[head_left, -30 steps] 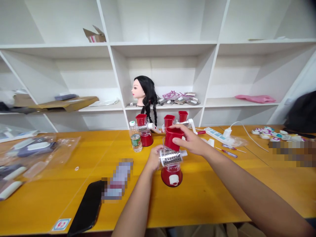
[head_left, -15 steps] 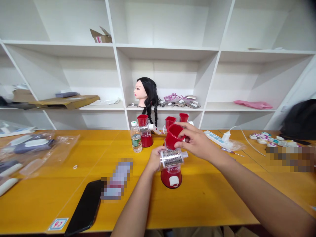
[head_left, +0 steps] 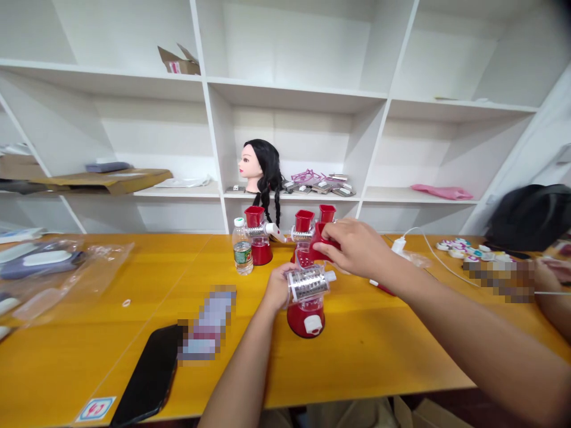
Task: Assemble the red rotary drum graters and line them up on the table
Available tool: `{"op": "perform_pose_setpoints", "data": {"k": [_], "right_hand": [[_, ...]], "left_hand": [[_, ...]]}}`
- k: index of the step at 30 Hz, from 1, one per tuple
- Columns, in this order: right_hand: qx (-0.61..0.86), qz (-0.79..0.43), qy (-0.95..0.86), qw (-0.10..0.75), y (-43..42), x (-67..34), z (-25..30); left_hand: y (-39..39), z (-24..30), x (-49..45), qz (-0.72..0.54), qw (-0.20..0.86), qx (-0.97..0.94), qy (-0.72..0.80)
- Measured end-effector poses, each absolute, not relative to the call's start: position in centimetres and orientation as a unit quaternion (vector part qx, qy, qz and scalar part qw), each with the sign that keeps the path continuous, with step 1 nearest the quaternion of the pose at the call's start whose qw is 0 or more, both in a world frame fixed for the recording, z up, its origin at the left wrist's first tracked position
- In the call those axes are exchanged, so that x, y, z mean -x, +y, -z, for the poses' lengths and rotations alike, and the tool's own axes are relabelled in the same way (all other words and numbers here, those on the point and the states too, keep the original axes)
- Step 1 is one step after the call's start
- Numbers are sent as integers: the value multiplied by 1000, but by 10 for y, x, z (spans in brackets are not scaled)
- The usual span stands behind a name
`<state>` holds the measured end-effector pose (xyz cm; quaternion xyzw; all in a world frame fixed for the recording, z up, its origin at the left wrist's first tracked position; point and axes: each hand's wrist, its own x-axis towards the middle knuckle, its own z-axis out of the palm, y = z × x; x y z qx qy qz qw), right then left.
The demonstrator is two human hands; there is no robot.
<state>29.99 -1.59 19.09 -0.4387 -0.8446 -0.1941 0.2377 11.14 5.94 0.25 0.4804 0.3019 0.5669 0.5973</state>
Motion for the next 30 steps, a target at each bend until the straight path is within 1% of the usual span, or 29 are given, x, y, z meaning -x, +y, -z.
{"op": "perform_pose_setpoints", "data": {"k": [3,5,7,9,15,22,26,30], "right_hand": [[515,171,-815,204,-11,-287,-197],[546,158,-796,209,-7,-277,-200],[565,146,-779,231,-3,-265,-201],[572,145,-774,230,0,-251,-201],[570,170,-793,129,-1,-217,-201],[614,209,-753,110,-9,-209,-200],[617,176,-761,100,-18,-200,-185],[609,92,-779,115,-29,-200,-166]], "left_hand": [[62,0,-111,-564,586,-497,302],[64,3,-112,-567,574,-507,303],[65,6,-112,-565,569,-515,302],[65,7,-112,-562,574,-516,298],[64,6,-112,-578,564,-515,289],[64,6,-112,-585,555,-517,286],[62,5,-112,-578,547,-532,289],[63,3,-109,-591,507,-561,282]]}}
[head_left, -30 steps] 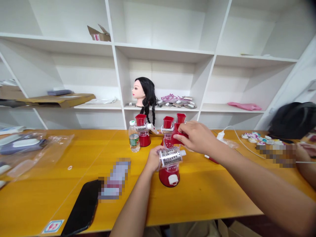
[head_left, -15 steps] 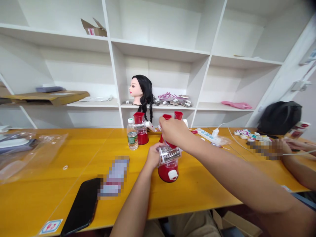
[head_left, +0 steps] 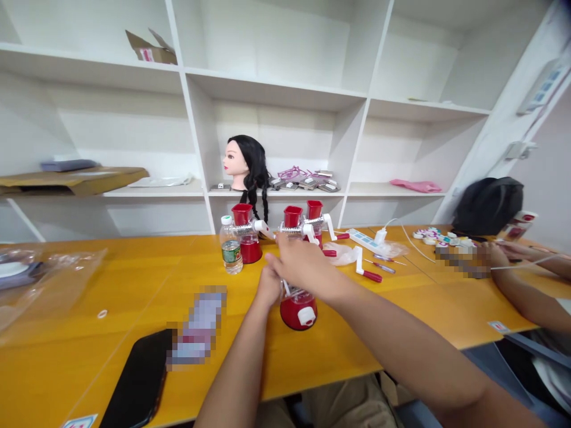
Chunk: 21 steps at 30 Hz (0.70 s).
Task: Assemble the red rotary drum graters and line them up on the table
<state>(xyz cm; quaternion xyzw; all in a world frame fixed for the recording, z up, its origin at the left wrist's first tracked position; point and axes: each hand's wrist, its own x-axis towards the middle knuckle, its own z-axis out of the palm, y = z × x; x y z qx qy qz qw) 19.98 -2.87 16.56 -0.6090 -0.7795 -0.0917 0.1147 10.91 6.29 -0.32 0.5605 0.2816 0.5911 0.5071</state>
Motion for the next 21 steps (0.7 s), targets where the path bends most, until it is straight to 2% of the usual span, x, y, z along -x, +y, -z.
{"op": "perform_pose_setpoints", "data": {"k": [5,7,12,14,15,17,21], "right_hand": [[586,64,-798,125,-37,-208,-155],[570,47,-806,153,-39,-213,-160],[519,48,-770,368,-33,-273,-165],[559,10,-725,402,-17,-324,-152],[607,-11,-696,383,-7,-352,-140],[737,-46,-615,275,13,-407,-109],[799,-86,-568,176,36,-471,-39]], "left_hand": [[64,3,-107,-589,503,-566,280],[64,3,-108,-586,509,-564,283],[62,2,-111,-563,552,-542,291],[61,2,-113,-562,571,-521,295],[61,2,-113,-562,579,-510,298],[61,1,-113,-563,590,-495,301],[62,1,-113,-560,599,-488,299]]}}
